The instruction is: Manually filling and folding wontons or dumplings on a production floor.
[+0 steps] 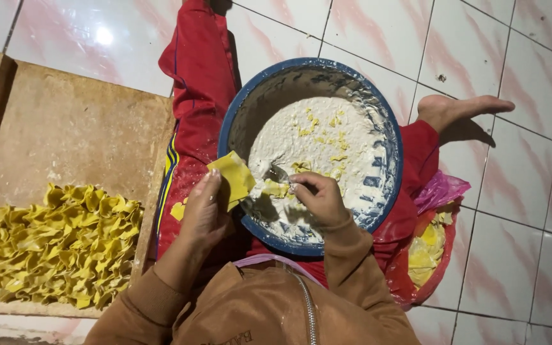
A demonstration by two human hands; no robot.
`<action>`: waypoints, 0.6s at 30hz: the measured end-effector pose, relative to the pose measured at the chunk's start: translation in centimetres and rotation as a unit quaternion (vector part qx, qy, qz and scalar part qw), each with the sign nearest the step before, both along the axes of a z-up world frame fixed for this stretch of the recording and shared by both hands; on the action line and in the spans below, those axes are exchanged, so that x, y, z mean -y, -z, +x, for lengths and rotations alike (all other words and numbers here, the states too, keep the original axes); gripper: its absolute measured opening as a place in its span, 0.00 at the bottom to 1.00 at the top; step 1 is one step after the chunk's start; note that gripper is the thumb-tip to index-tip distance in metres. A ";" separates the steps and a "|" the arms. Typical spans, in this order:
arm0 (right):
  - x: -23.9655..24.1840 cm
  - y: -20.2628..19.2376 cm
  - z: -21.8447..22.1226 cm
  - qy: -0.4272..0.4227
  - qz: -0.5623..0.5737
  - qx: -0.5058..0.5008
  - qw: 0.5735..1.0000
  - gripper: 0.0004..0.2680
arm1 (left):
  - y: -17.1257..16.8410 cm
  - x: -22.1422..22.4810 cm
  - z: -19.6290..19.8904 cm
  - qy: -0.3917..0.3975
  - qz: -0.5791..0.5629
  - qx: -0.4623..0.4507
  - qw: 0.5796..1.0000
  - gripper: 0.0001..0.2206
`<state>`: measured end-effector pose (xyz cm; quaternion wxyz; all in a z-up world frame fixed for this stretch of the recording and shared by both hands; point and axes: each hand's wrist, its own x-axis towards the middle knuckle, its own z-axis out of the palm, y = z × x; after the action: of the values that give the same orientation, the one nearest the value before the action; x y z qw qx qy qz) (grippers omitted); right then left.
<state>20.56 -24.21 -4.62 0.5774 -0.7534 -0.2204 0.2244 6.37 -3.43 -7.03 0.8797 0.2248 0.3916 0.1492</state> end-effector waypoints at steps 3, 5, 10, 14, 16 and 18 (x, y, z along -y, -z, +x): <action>-0.3 1.8 -1.0 -0.024 0.078 0.038 0.996 0.07 | -7.4 1.0 1.0 0.011 -0.019 -0.023 0.999 0.07; -1.9 0.3 -1.8 -0.027 0.078 0.097 0.992 0.07 | -5.0 1.5 1.2 0.001 -0.040 -0.021 0.999 0.07; -3.4 -0.9 -2.8 0.005 0.089 0.239 0.967 0.09 | -1.1 1.5 1.9 -0.020 -0.131 0.041 0.990 0.14; -3.5 -1.1 -2.9 0.018 0.084 0.259 0.962 0.08 | 1.1 0.9 1.6 -0.033 -0.136 0.066 0.988 0.17; -2.7 0.5 -2.2 0.018 0.082 0.261 0.962 0.08 | 0.2 0.0 1.5 -0.037 -0.128 0.074 0.988 0.17; -1.0 3.8 -0.8 0.017 0.060 0.271 0.961 0.11 | -4.3 -1.4 1.3 -0.072 -0.110 0.081 0.988 0.17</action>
<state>19.73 -23.18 -8.42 0.5440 -0.7535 -0.3690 -0.0112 7.69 -1.99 -2.71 0.9150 0.0853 0.3480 0.1857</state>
